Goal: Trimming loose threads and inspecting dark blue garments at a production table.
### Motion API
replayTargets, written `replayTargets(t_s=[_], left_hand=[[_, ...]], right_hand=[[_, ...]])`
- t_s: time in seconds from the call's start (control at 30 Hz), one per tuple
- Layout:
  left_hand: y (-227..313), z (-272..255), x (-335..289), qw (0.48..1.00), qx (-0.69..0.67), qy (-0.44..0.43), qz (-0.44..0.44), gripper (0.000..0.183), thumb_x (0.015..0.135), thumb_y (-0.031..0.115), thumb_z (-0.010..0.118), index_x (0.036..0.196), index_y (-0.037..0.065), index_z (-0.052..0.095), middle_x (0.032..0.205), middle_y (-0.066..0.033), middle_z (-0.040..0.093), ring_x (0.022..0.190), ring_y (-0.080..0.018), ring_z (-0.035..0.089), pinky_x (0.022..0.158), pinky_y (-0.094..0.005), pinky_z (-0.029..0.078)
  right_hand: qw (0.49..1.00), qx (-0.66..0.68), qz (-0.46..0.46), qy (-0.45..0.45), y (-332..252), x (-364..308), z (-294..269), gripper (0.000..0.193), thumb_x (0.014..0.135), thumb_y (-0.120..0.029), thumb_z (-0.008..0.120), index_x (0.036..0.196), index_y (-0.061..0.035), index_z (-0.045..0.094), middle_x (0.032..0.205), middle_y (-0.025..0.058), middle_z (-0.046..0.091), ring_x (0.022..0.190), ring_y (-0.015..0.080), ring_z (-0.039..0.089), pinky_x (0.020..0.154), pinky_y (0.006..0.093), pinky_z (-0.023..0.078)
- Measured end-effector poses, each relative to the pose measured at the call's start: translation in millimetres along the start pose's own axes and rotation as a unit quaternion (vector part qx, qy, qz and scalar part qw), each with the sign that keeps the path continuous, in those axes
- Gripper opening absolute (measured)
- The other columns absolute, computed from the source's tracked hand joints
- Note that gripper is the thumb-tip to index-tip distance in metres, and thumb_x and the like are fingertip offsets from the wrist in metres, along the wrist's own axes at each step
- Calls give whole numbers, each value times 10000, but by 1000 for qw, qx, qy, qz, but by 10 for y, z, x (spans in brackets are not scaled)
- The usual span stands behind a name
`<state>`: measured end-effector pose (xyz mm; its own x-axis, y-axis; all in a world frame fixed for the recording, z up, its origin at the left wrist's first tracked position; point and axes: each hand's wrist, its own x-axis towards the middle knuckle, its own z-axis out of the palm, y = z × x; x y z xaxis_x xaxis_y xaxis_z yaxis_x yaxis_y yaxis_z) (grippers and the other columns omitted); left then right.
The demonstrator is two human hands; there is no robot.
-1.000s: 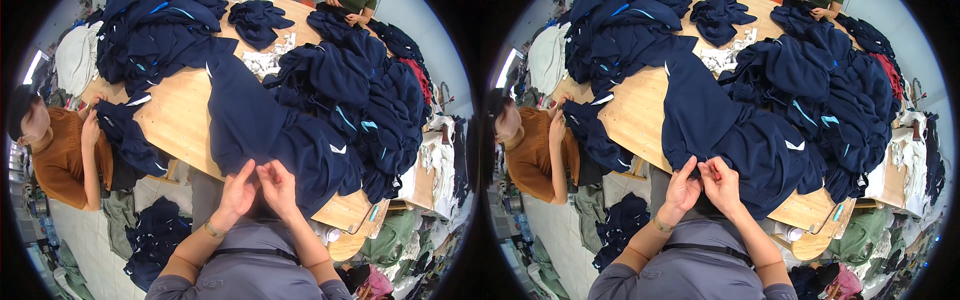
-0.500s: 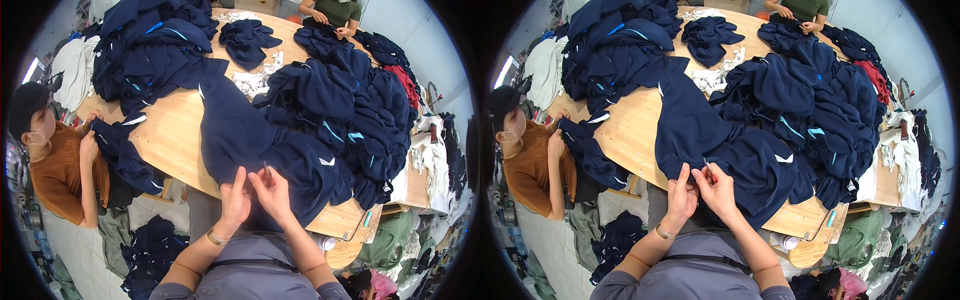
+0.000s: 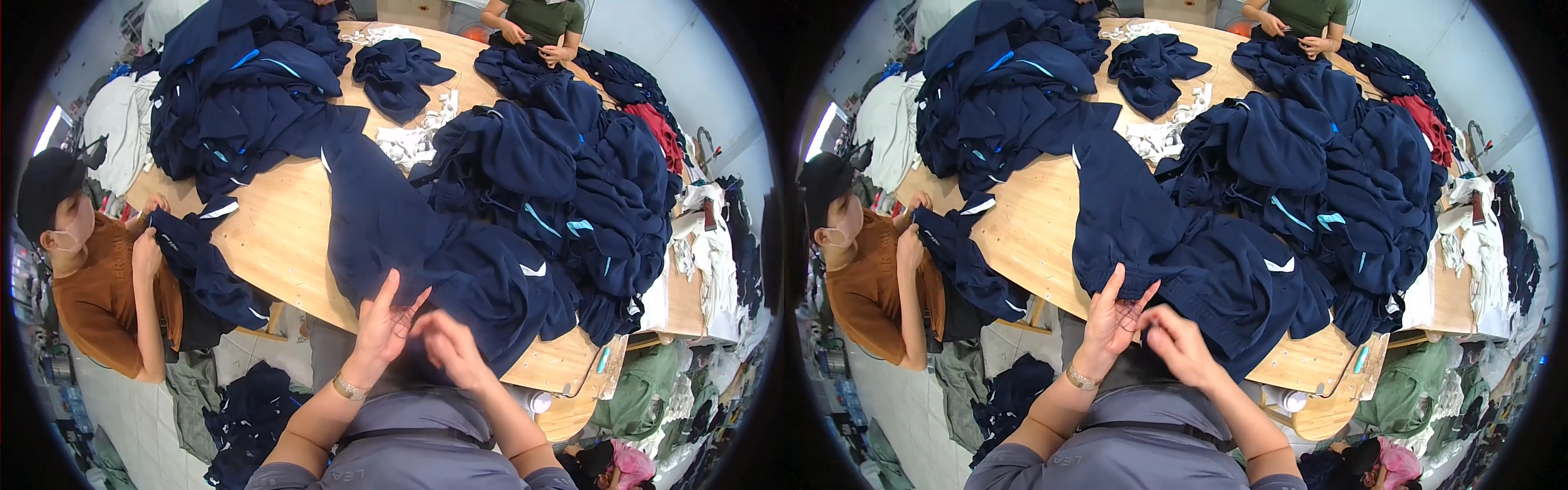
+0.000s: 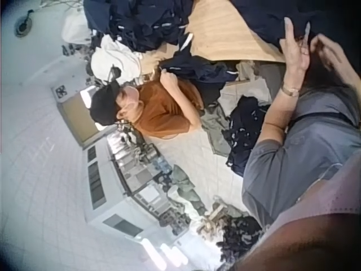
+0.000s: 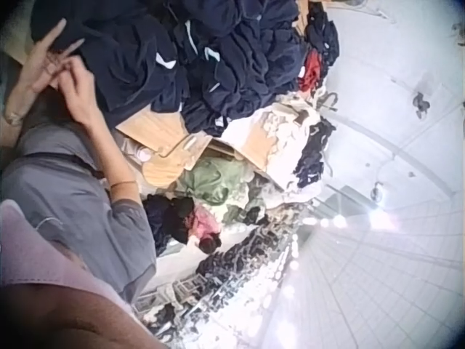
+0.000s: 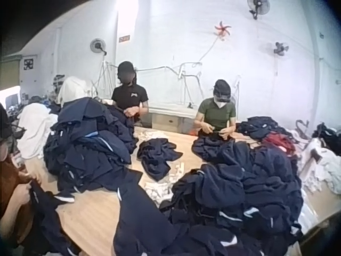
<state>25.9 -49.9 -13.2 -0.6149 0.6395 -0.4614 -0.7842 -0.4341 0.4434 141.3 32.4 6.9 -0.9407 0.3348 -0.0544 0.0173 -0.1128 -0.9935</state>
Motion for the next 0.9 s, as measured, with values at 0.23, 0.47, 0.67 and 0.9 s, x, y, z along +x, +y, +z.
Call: replayTargets(t_s=[0.23,0.47,0.67,0.9], left_hand=[[-76,79,-43,997,42,12,69,215,909,206,535,992,10,566,913,-88,630,784,-165,633,711,-273,548],[-130,33,-39,993,45,-11,107,133,916,151,528,883,41,596,863,-32,610,769,-127,608,676,-260,508],[-123,114,-59,991,46,7,122,120,917,148,527,906,41,581,873,-25,601,762,-112,597,661,-251,499],[-141,112,-84,989,61,7,136,119,915,151,532,928,40,573,883,-20,594,762,-106,589,660,-238,493]], right_hand=[[915,-338,-143,169,117,224,-172,253,799,-231,664,812,-20,524,660,98,535,517,257,527,481,308,411],[839,-482,-199,157,102,271,-180,298,777,-333,668,766,-66,536,631,52,519,496,222,545,424,314,400],[831,-501,-184,158,74,258,-205,262,757,-269,691,774,-53,542,646,57,535,513,214,541,451,302,397],[829,-507,-185,149,37,248,-213,259,754,-272,692,771,-57,548,653,57,543,518,214,549,451,301,401]])
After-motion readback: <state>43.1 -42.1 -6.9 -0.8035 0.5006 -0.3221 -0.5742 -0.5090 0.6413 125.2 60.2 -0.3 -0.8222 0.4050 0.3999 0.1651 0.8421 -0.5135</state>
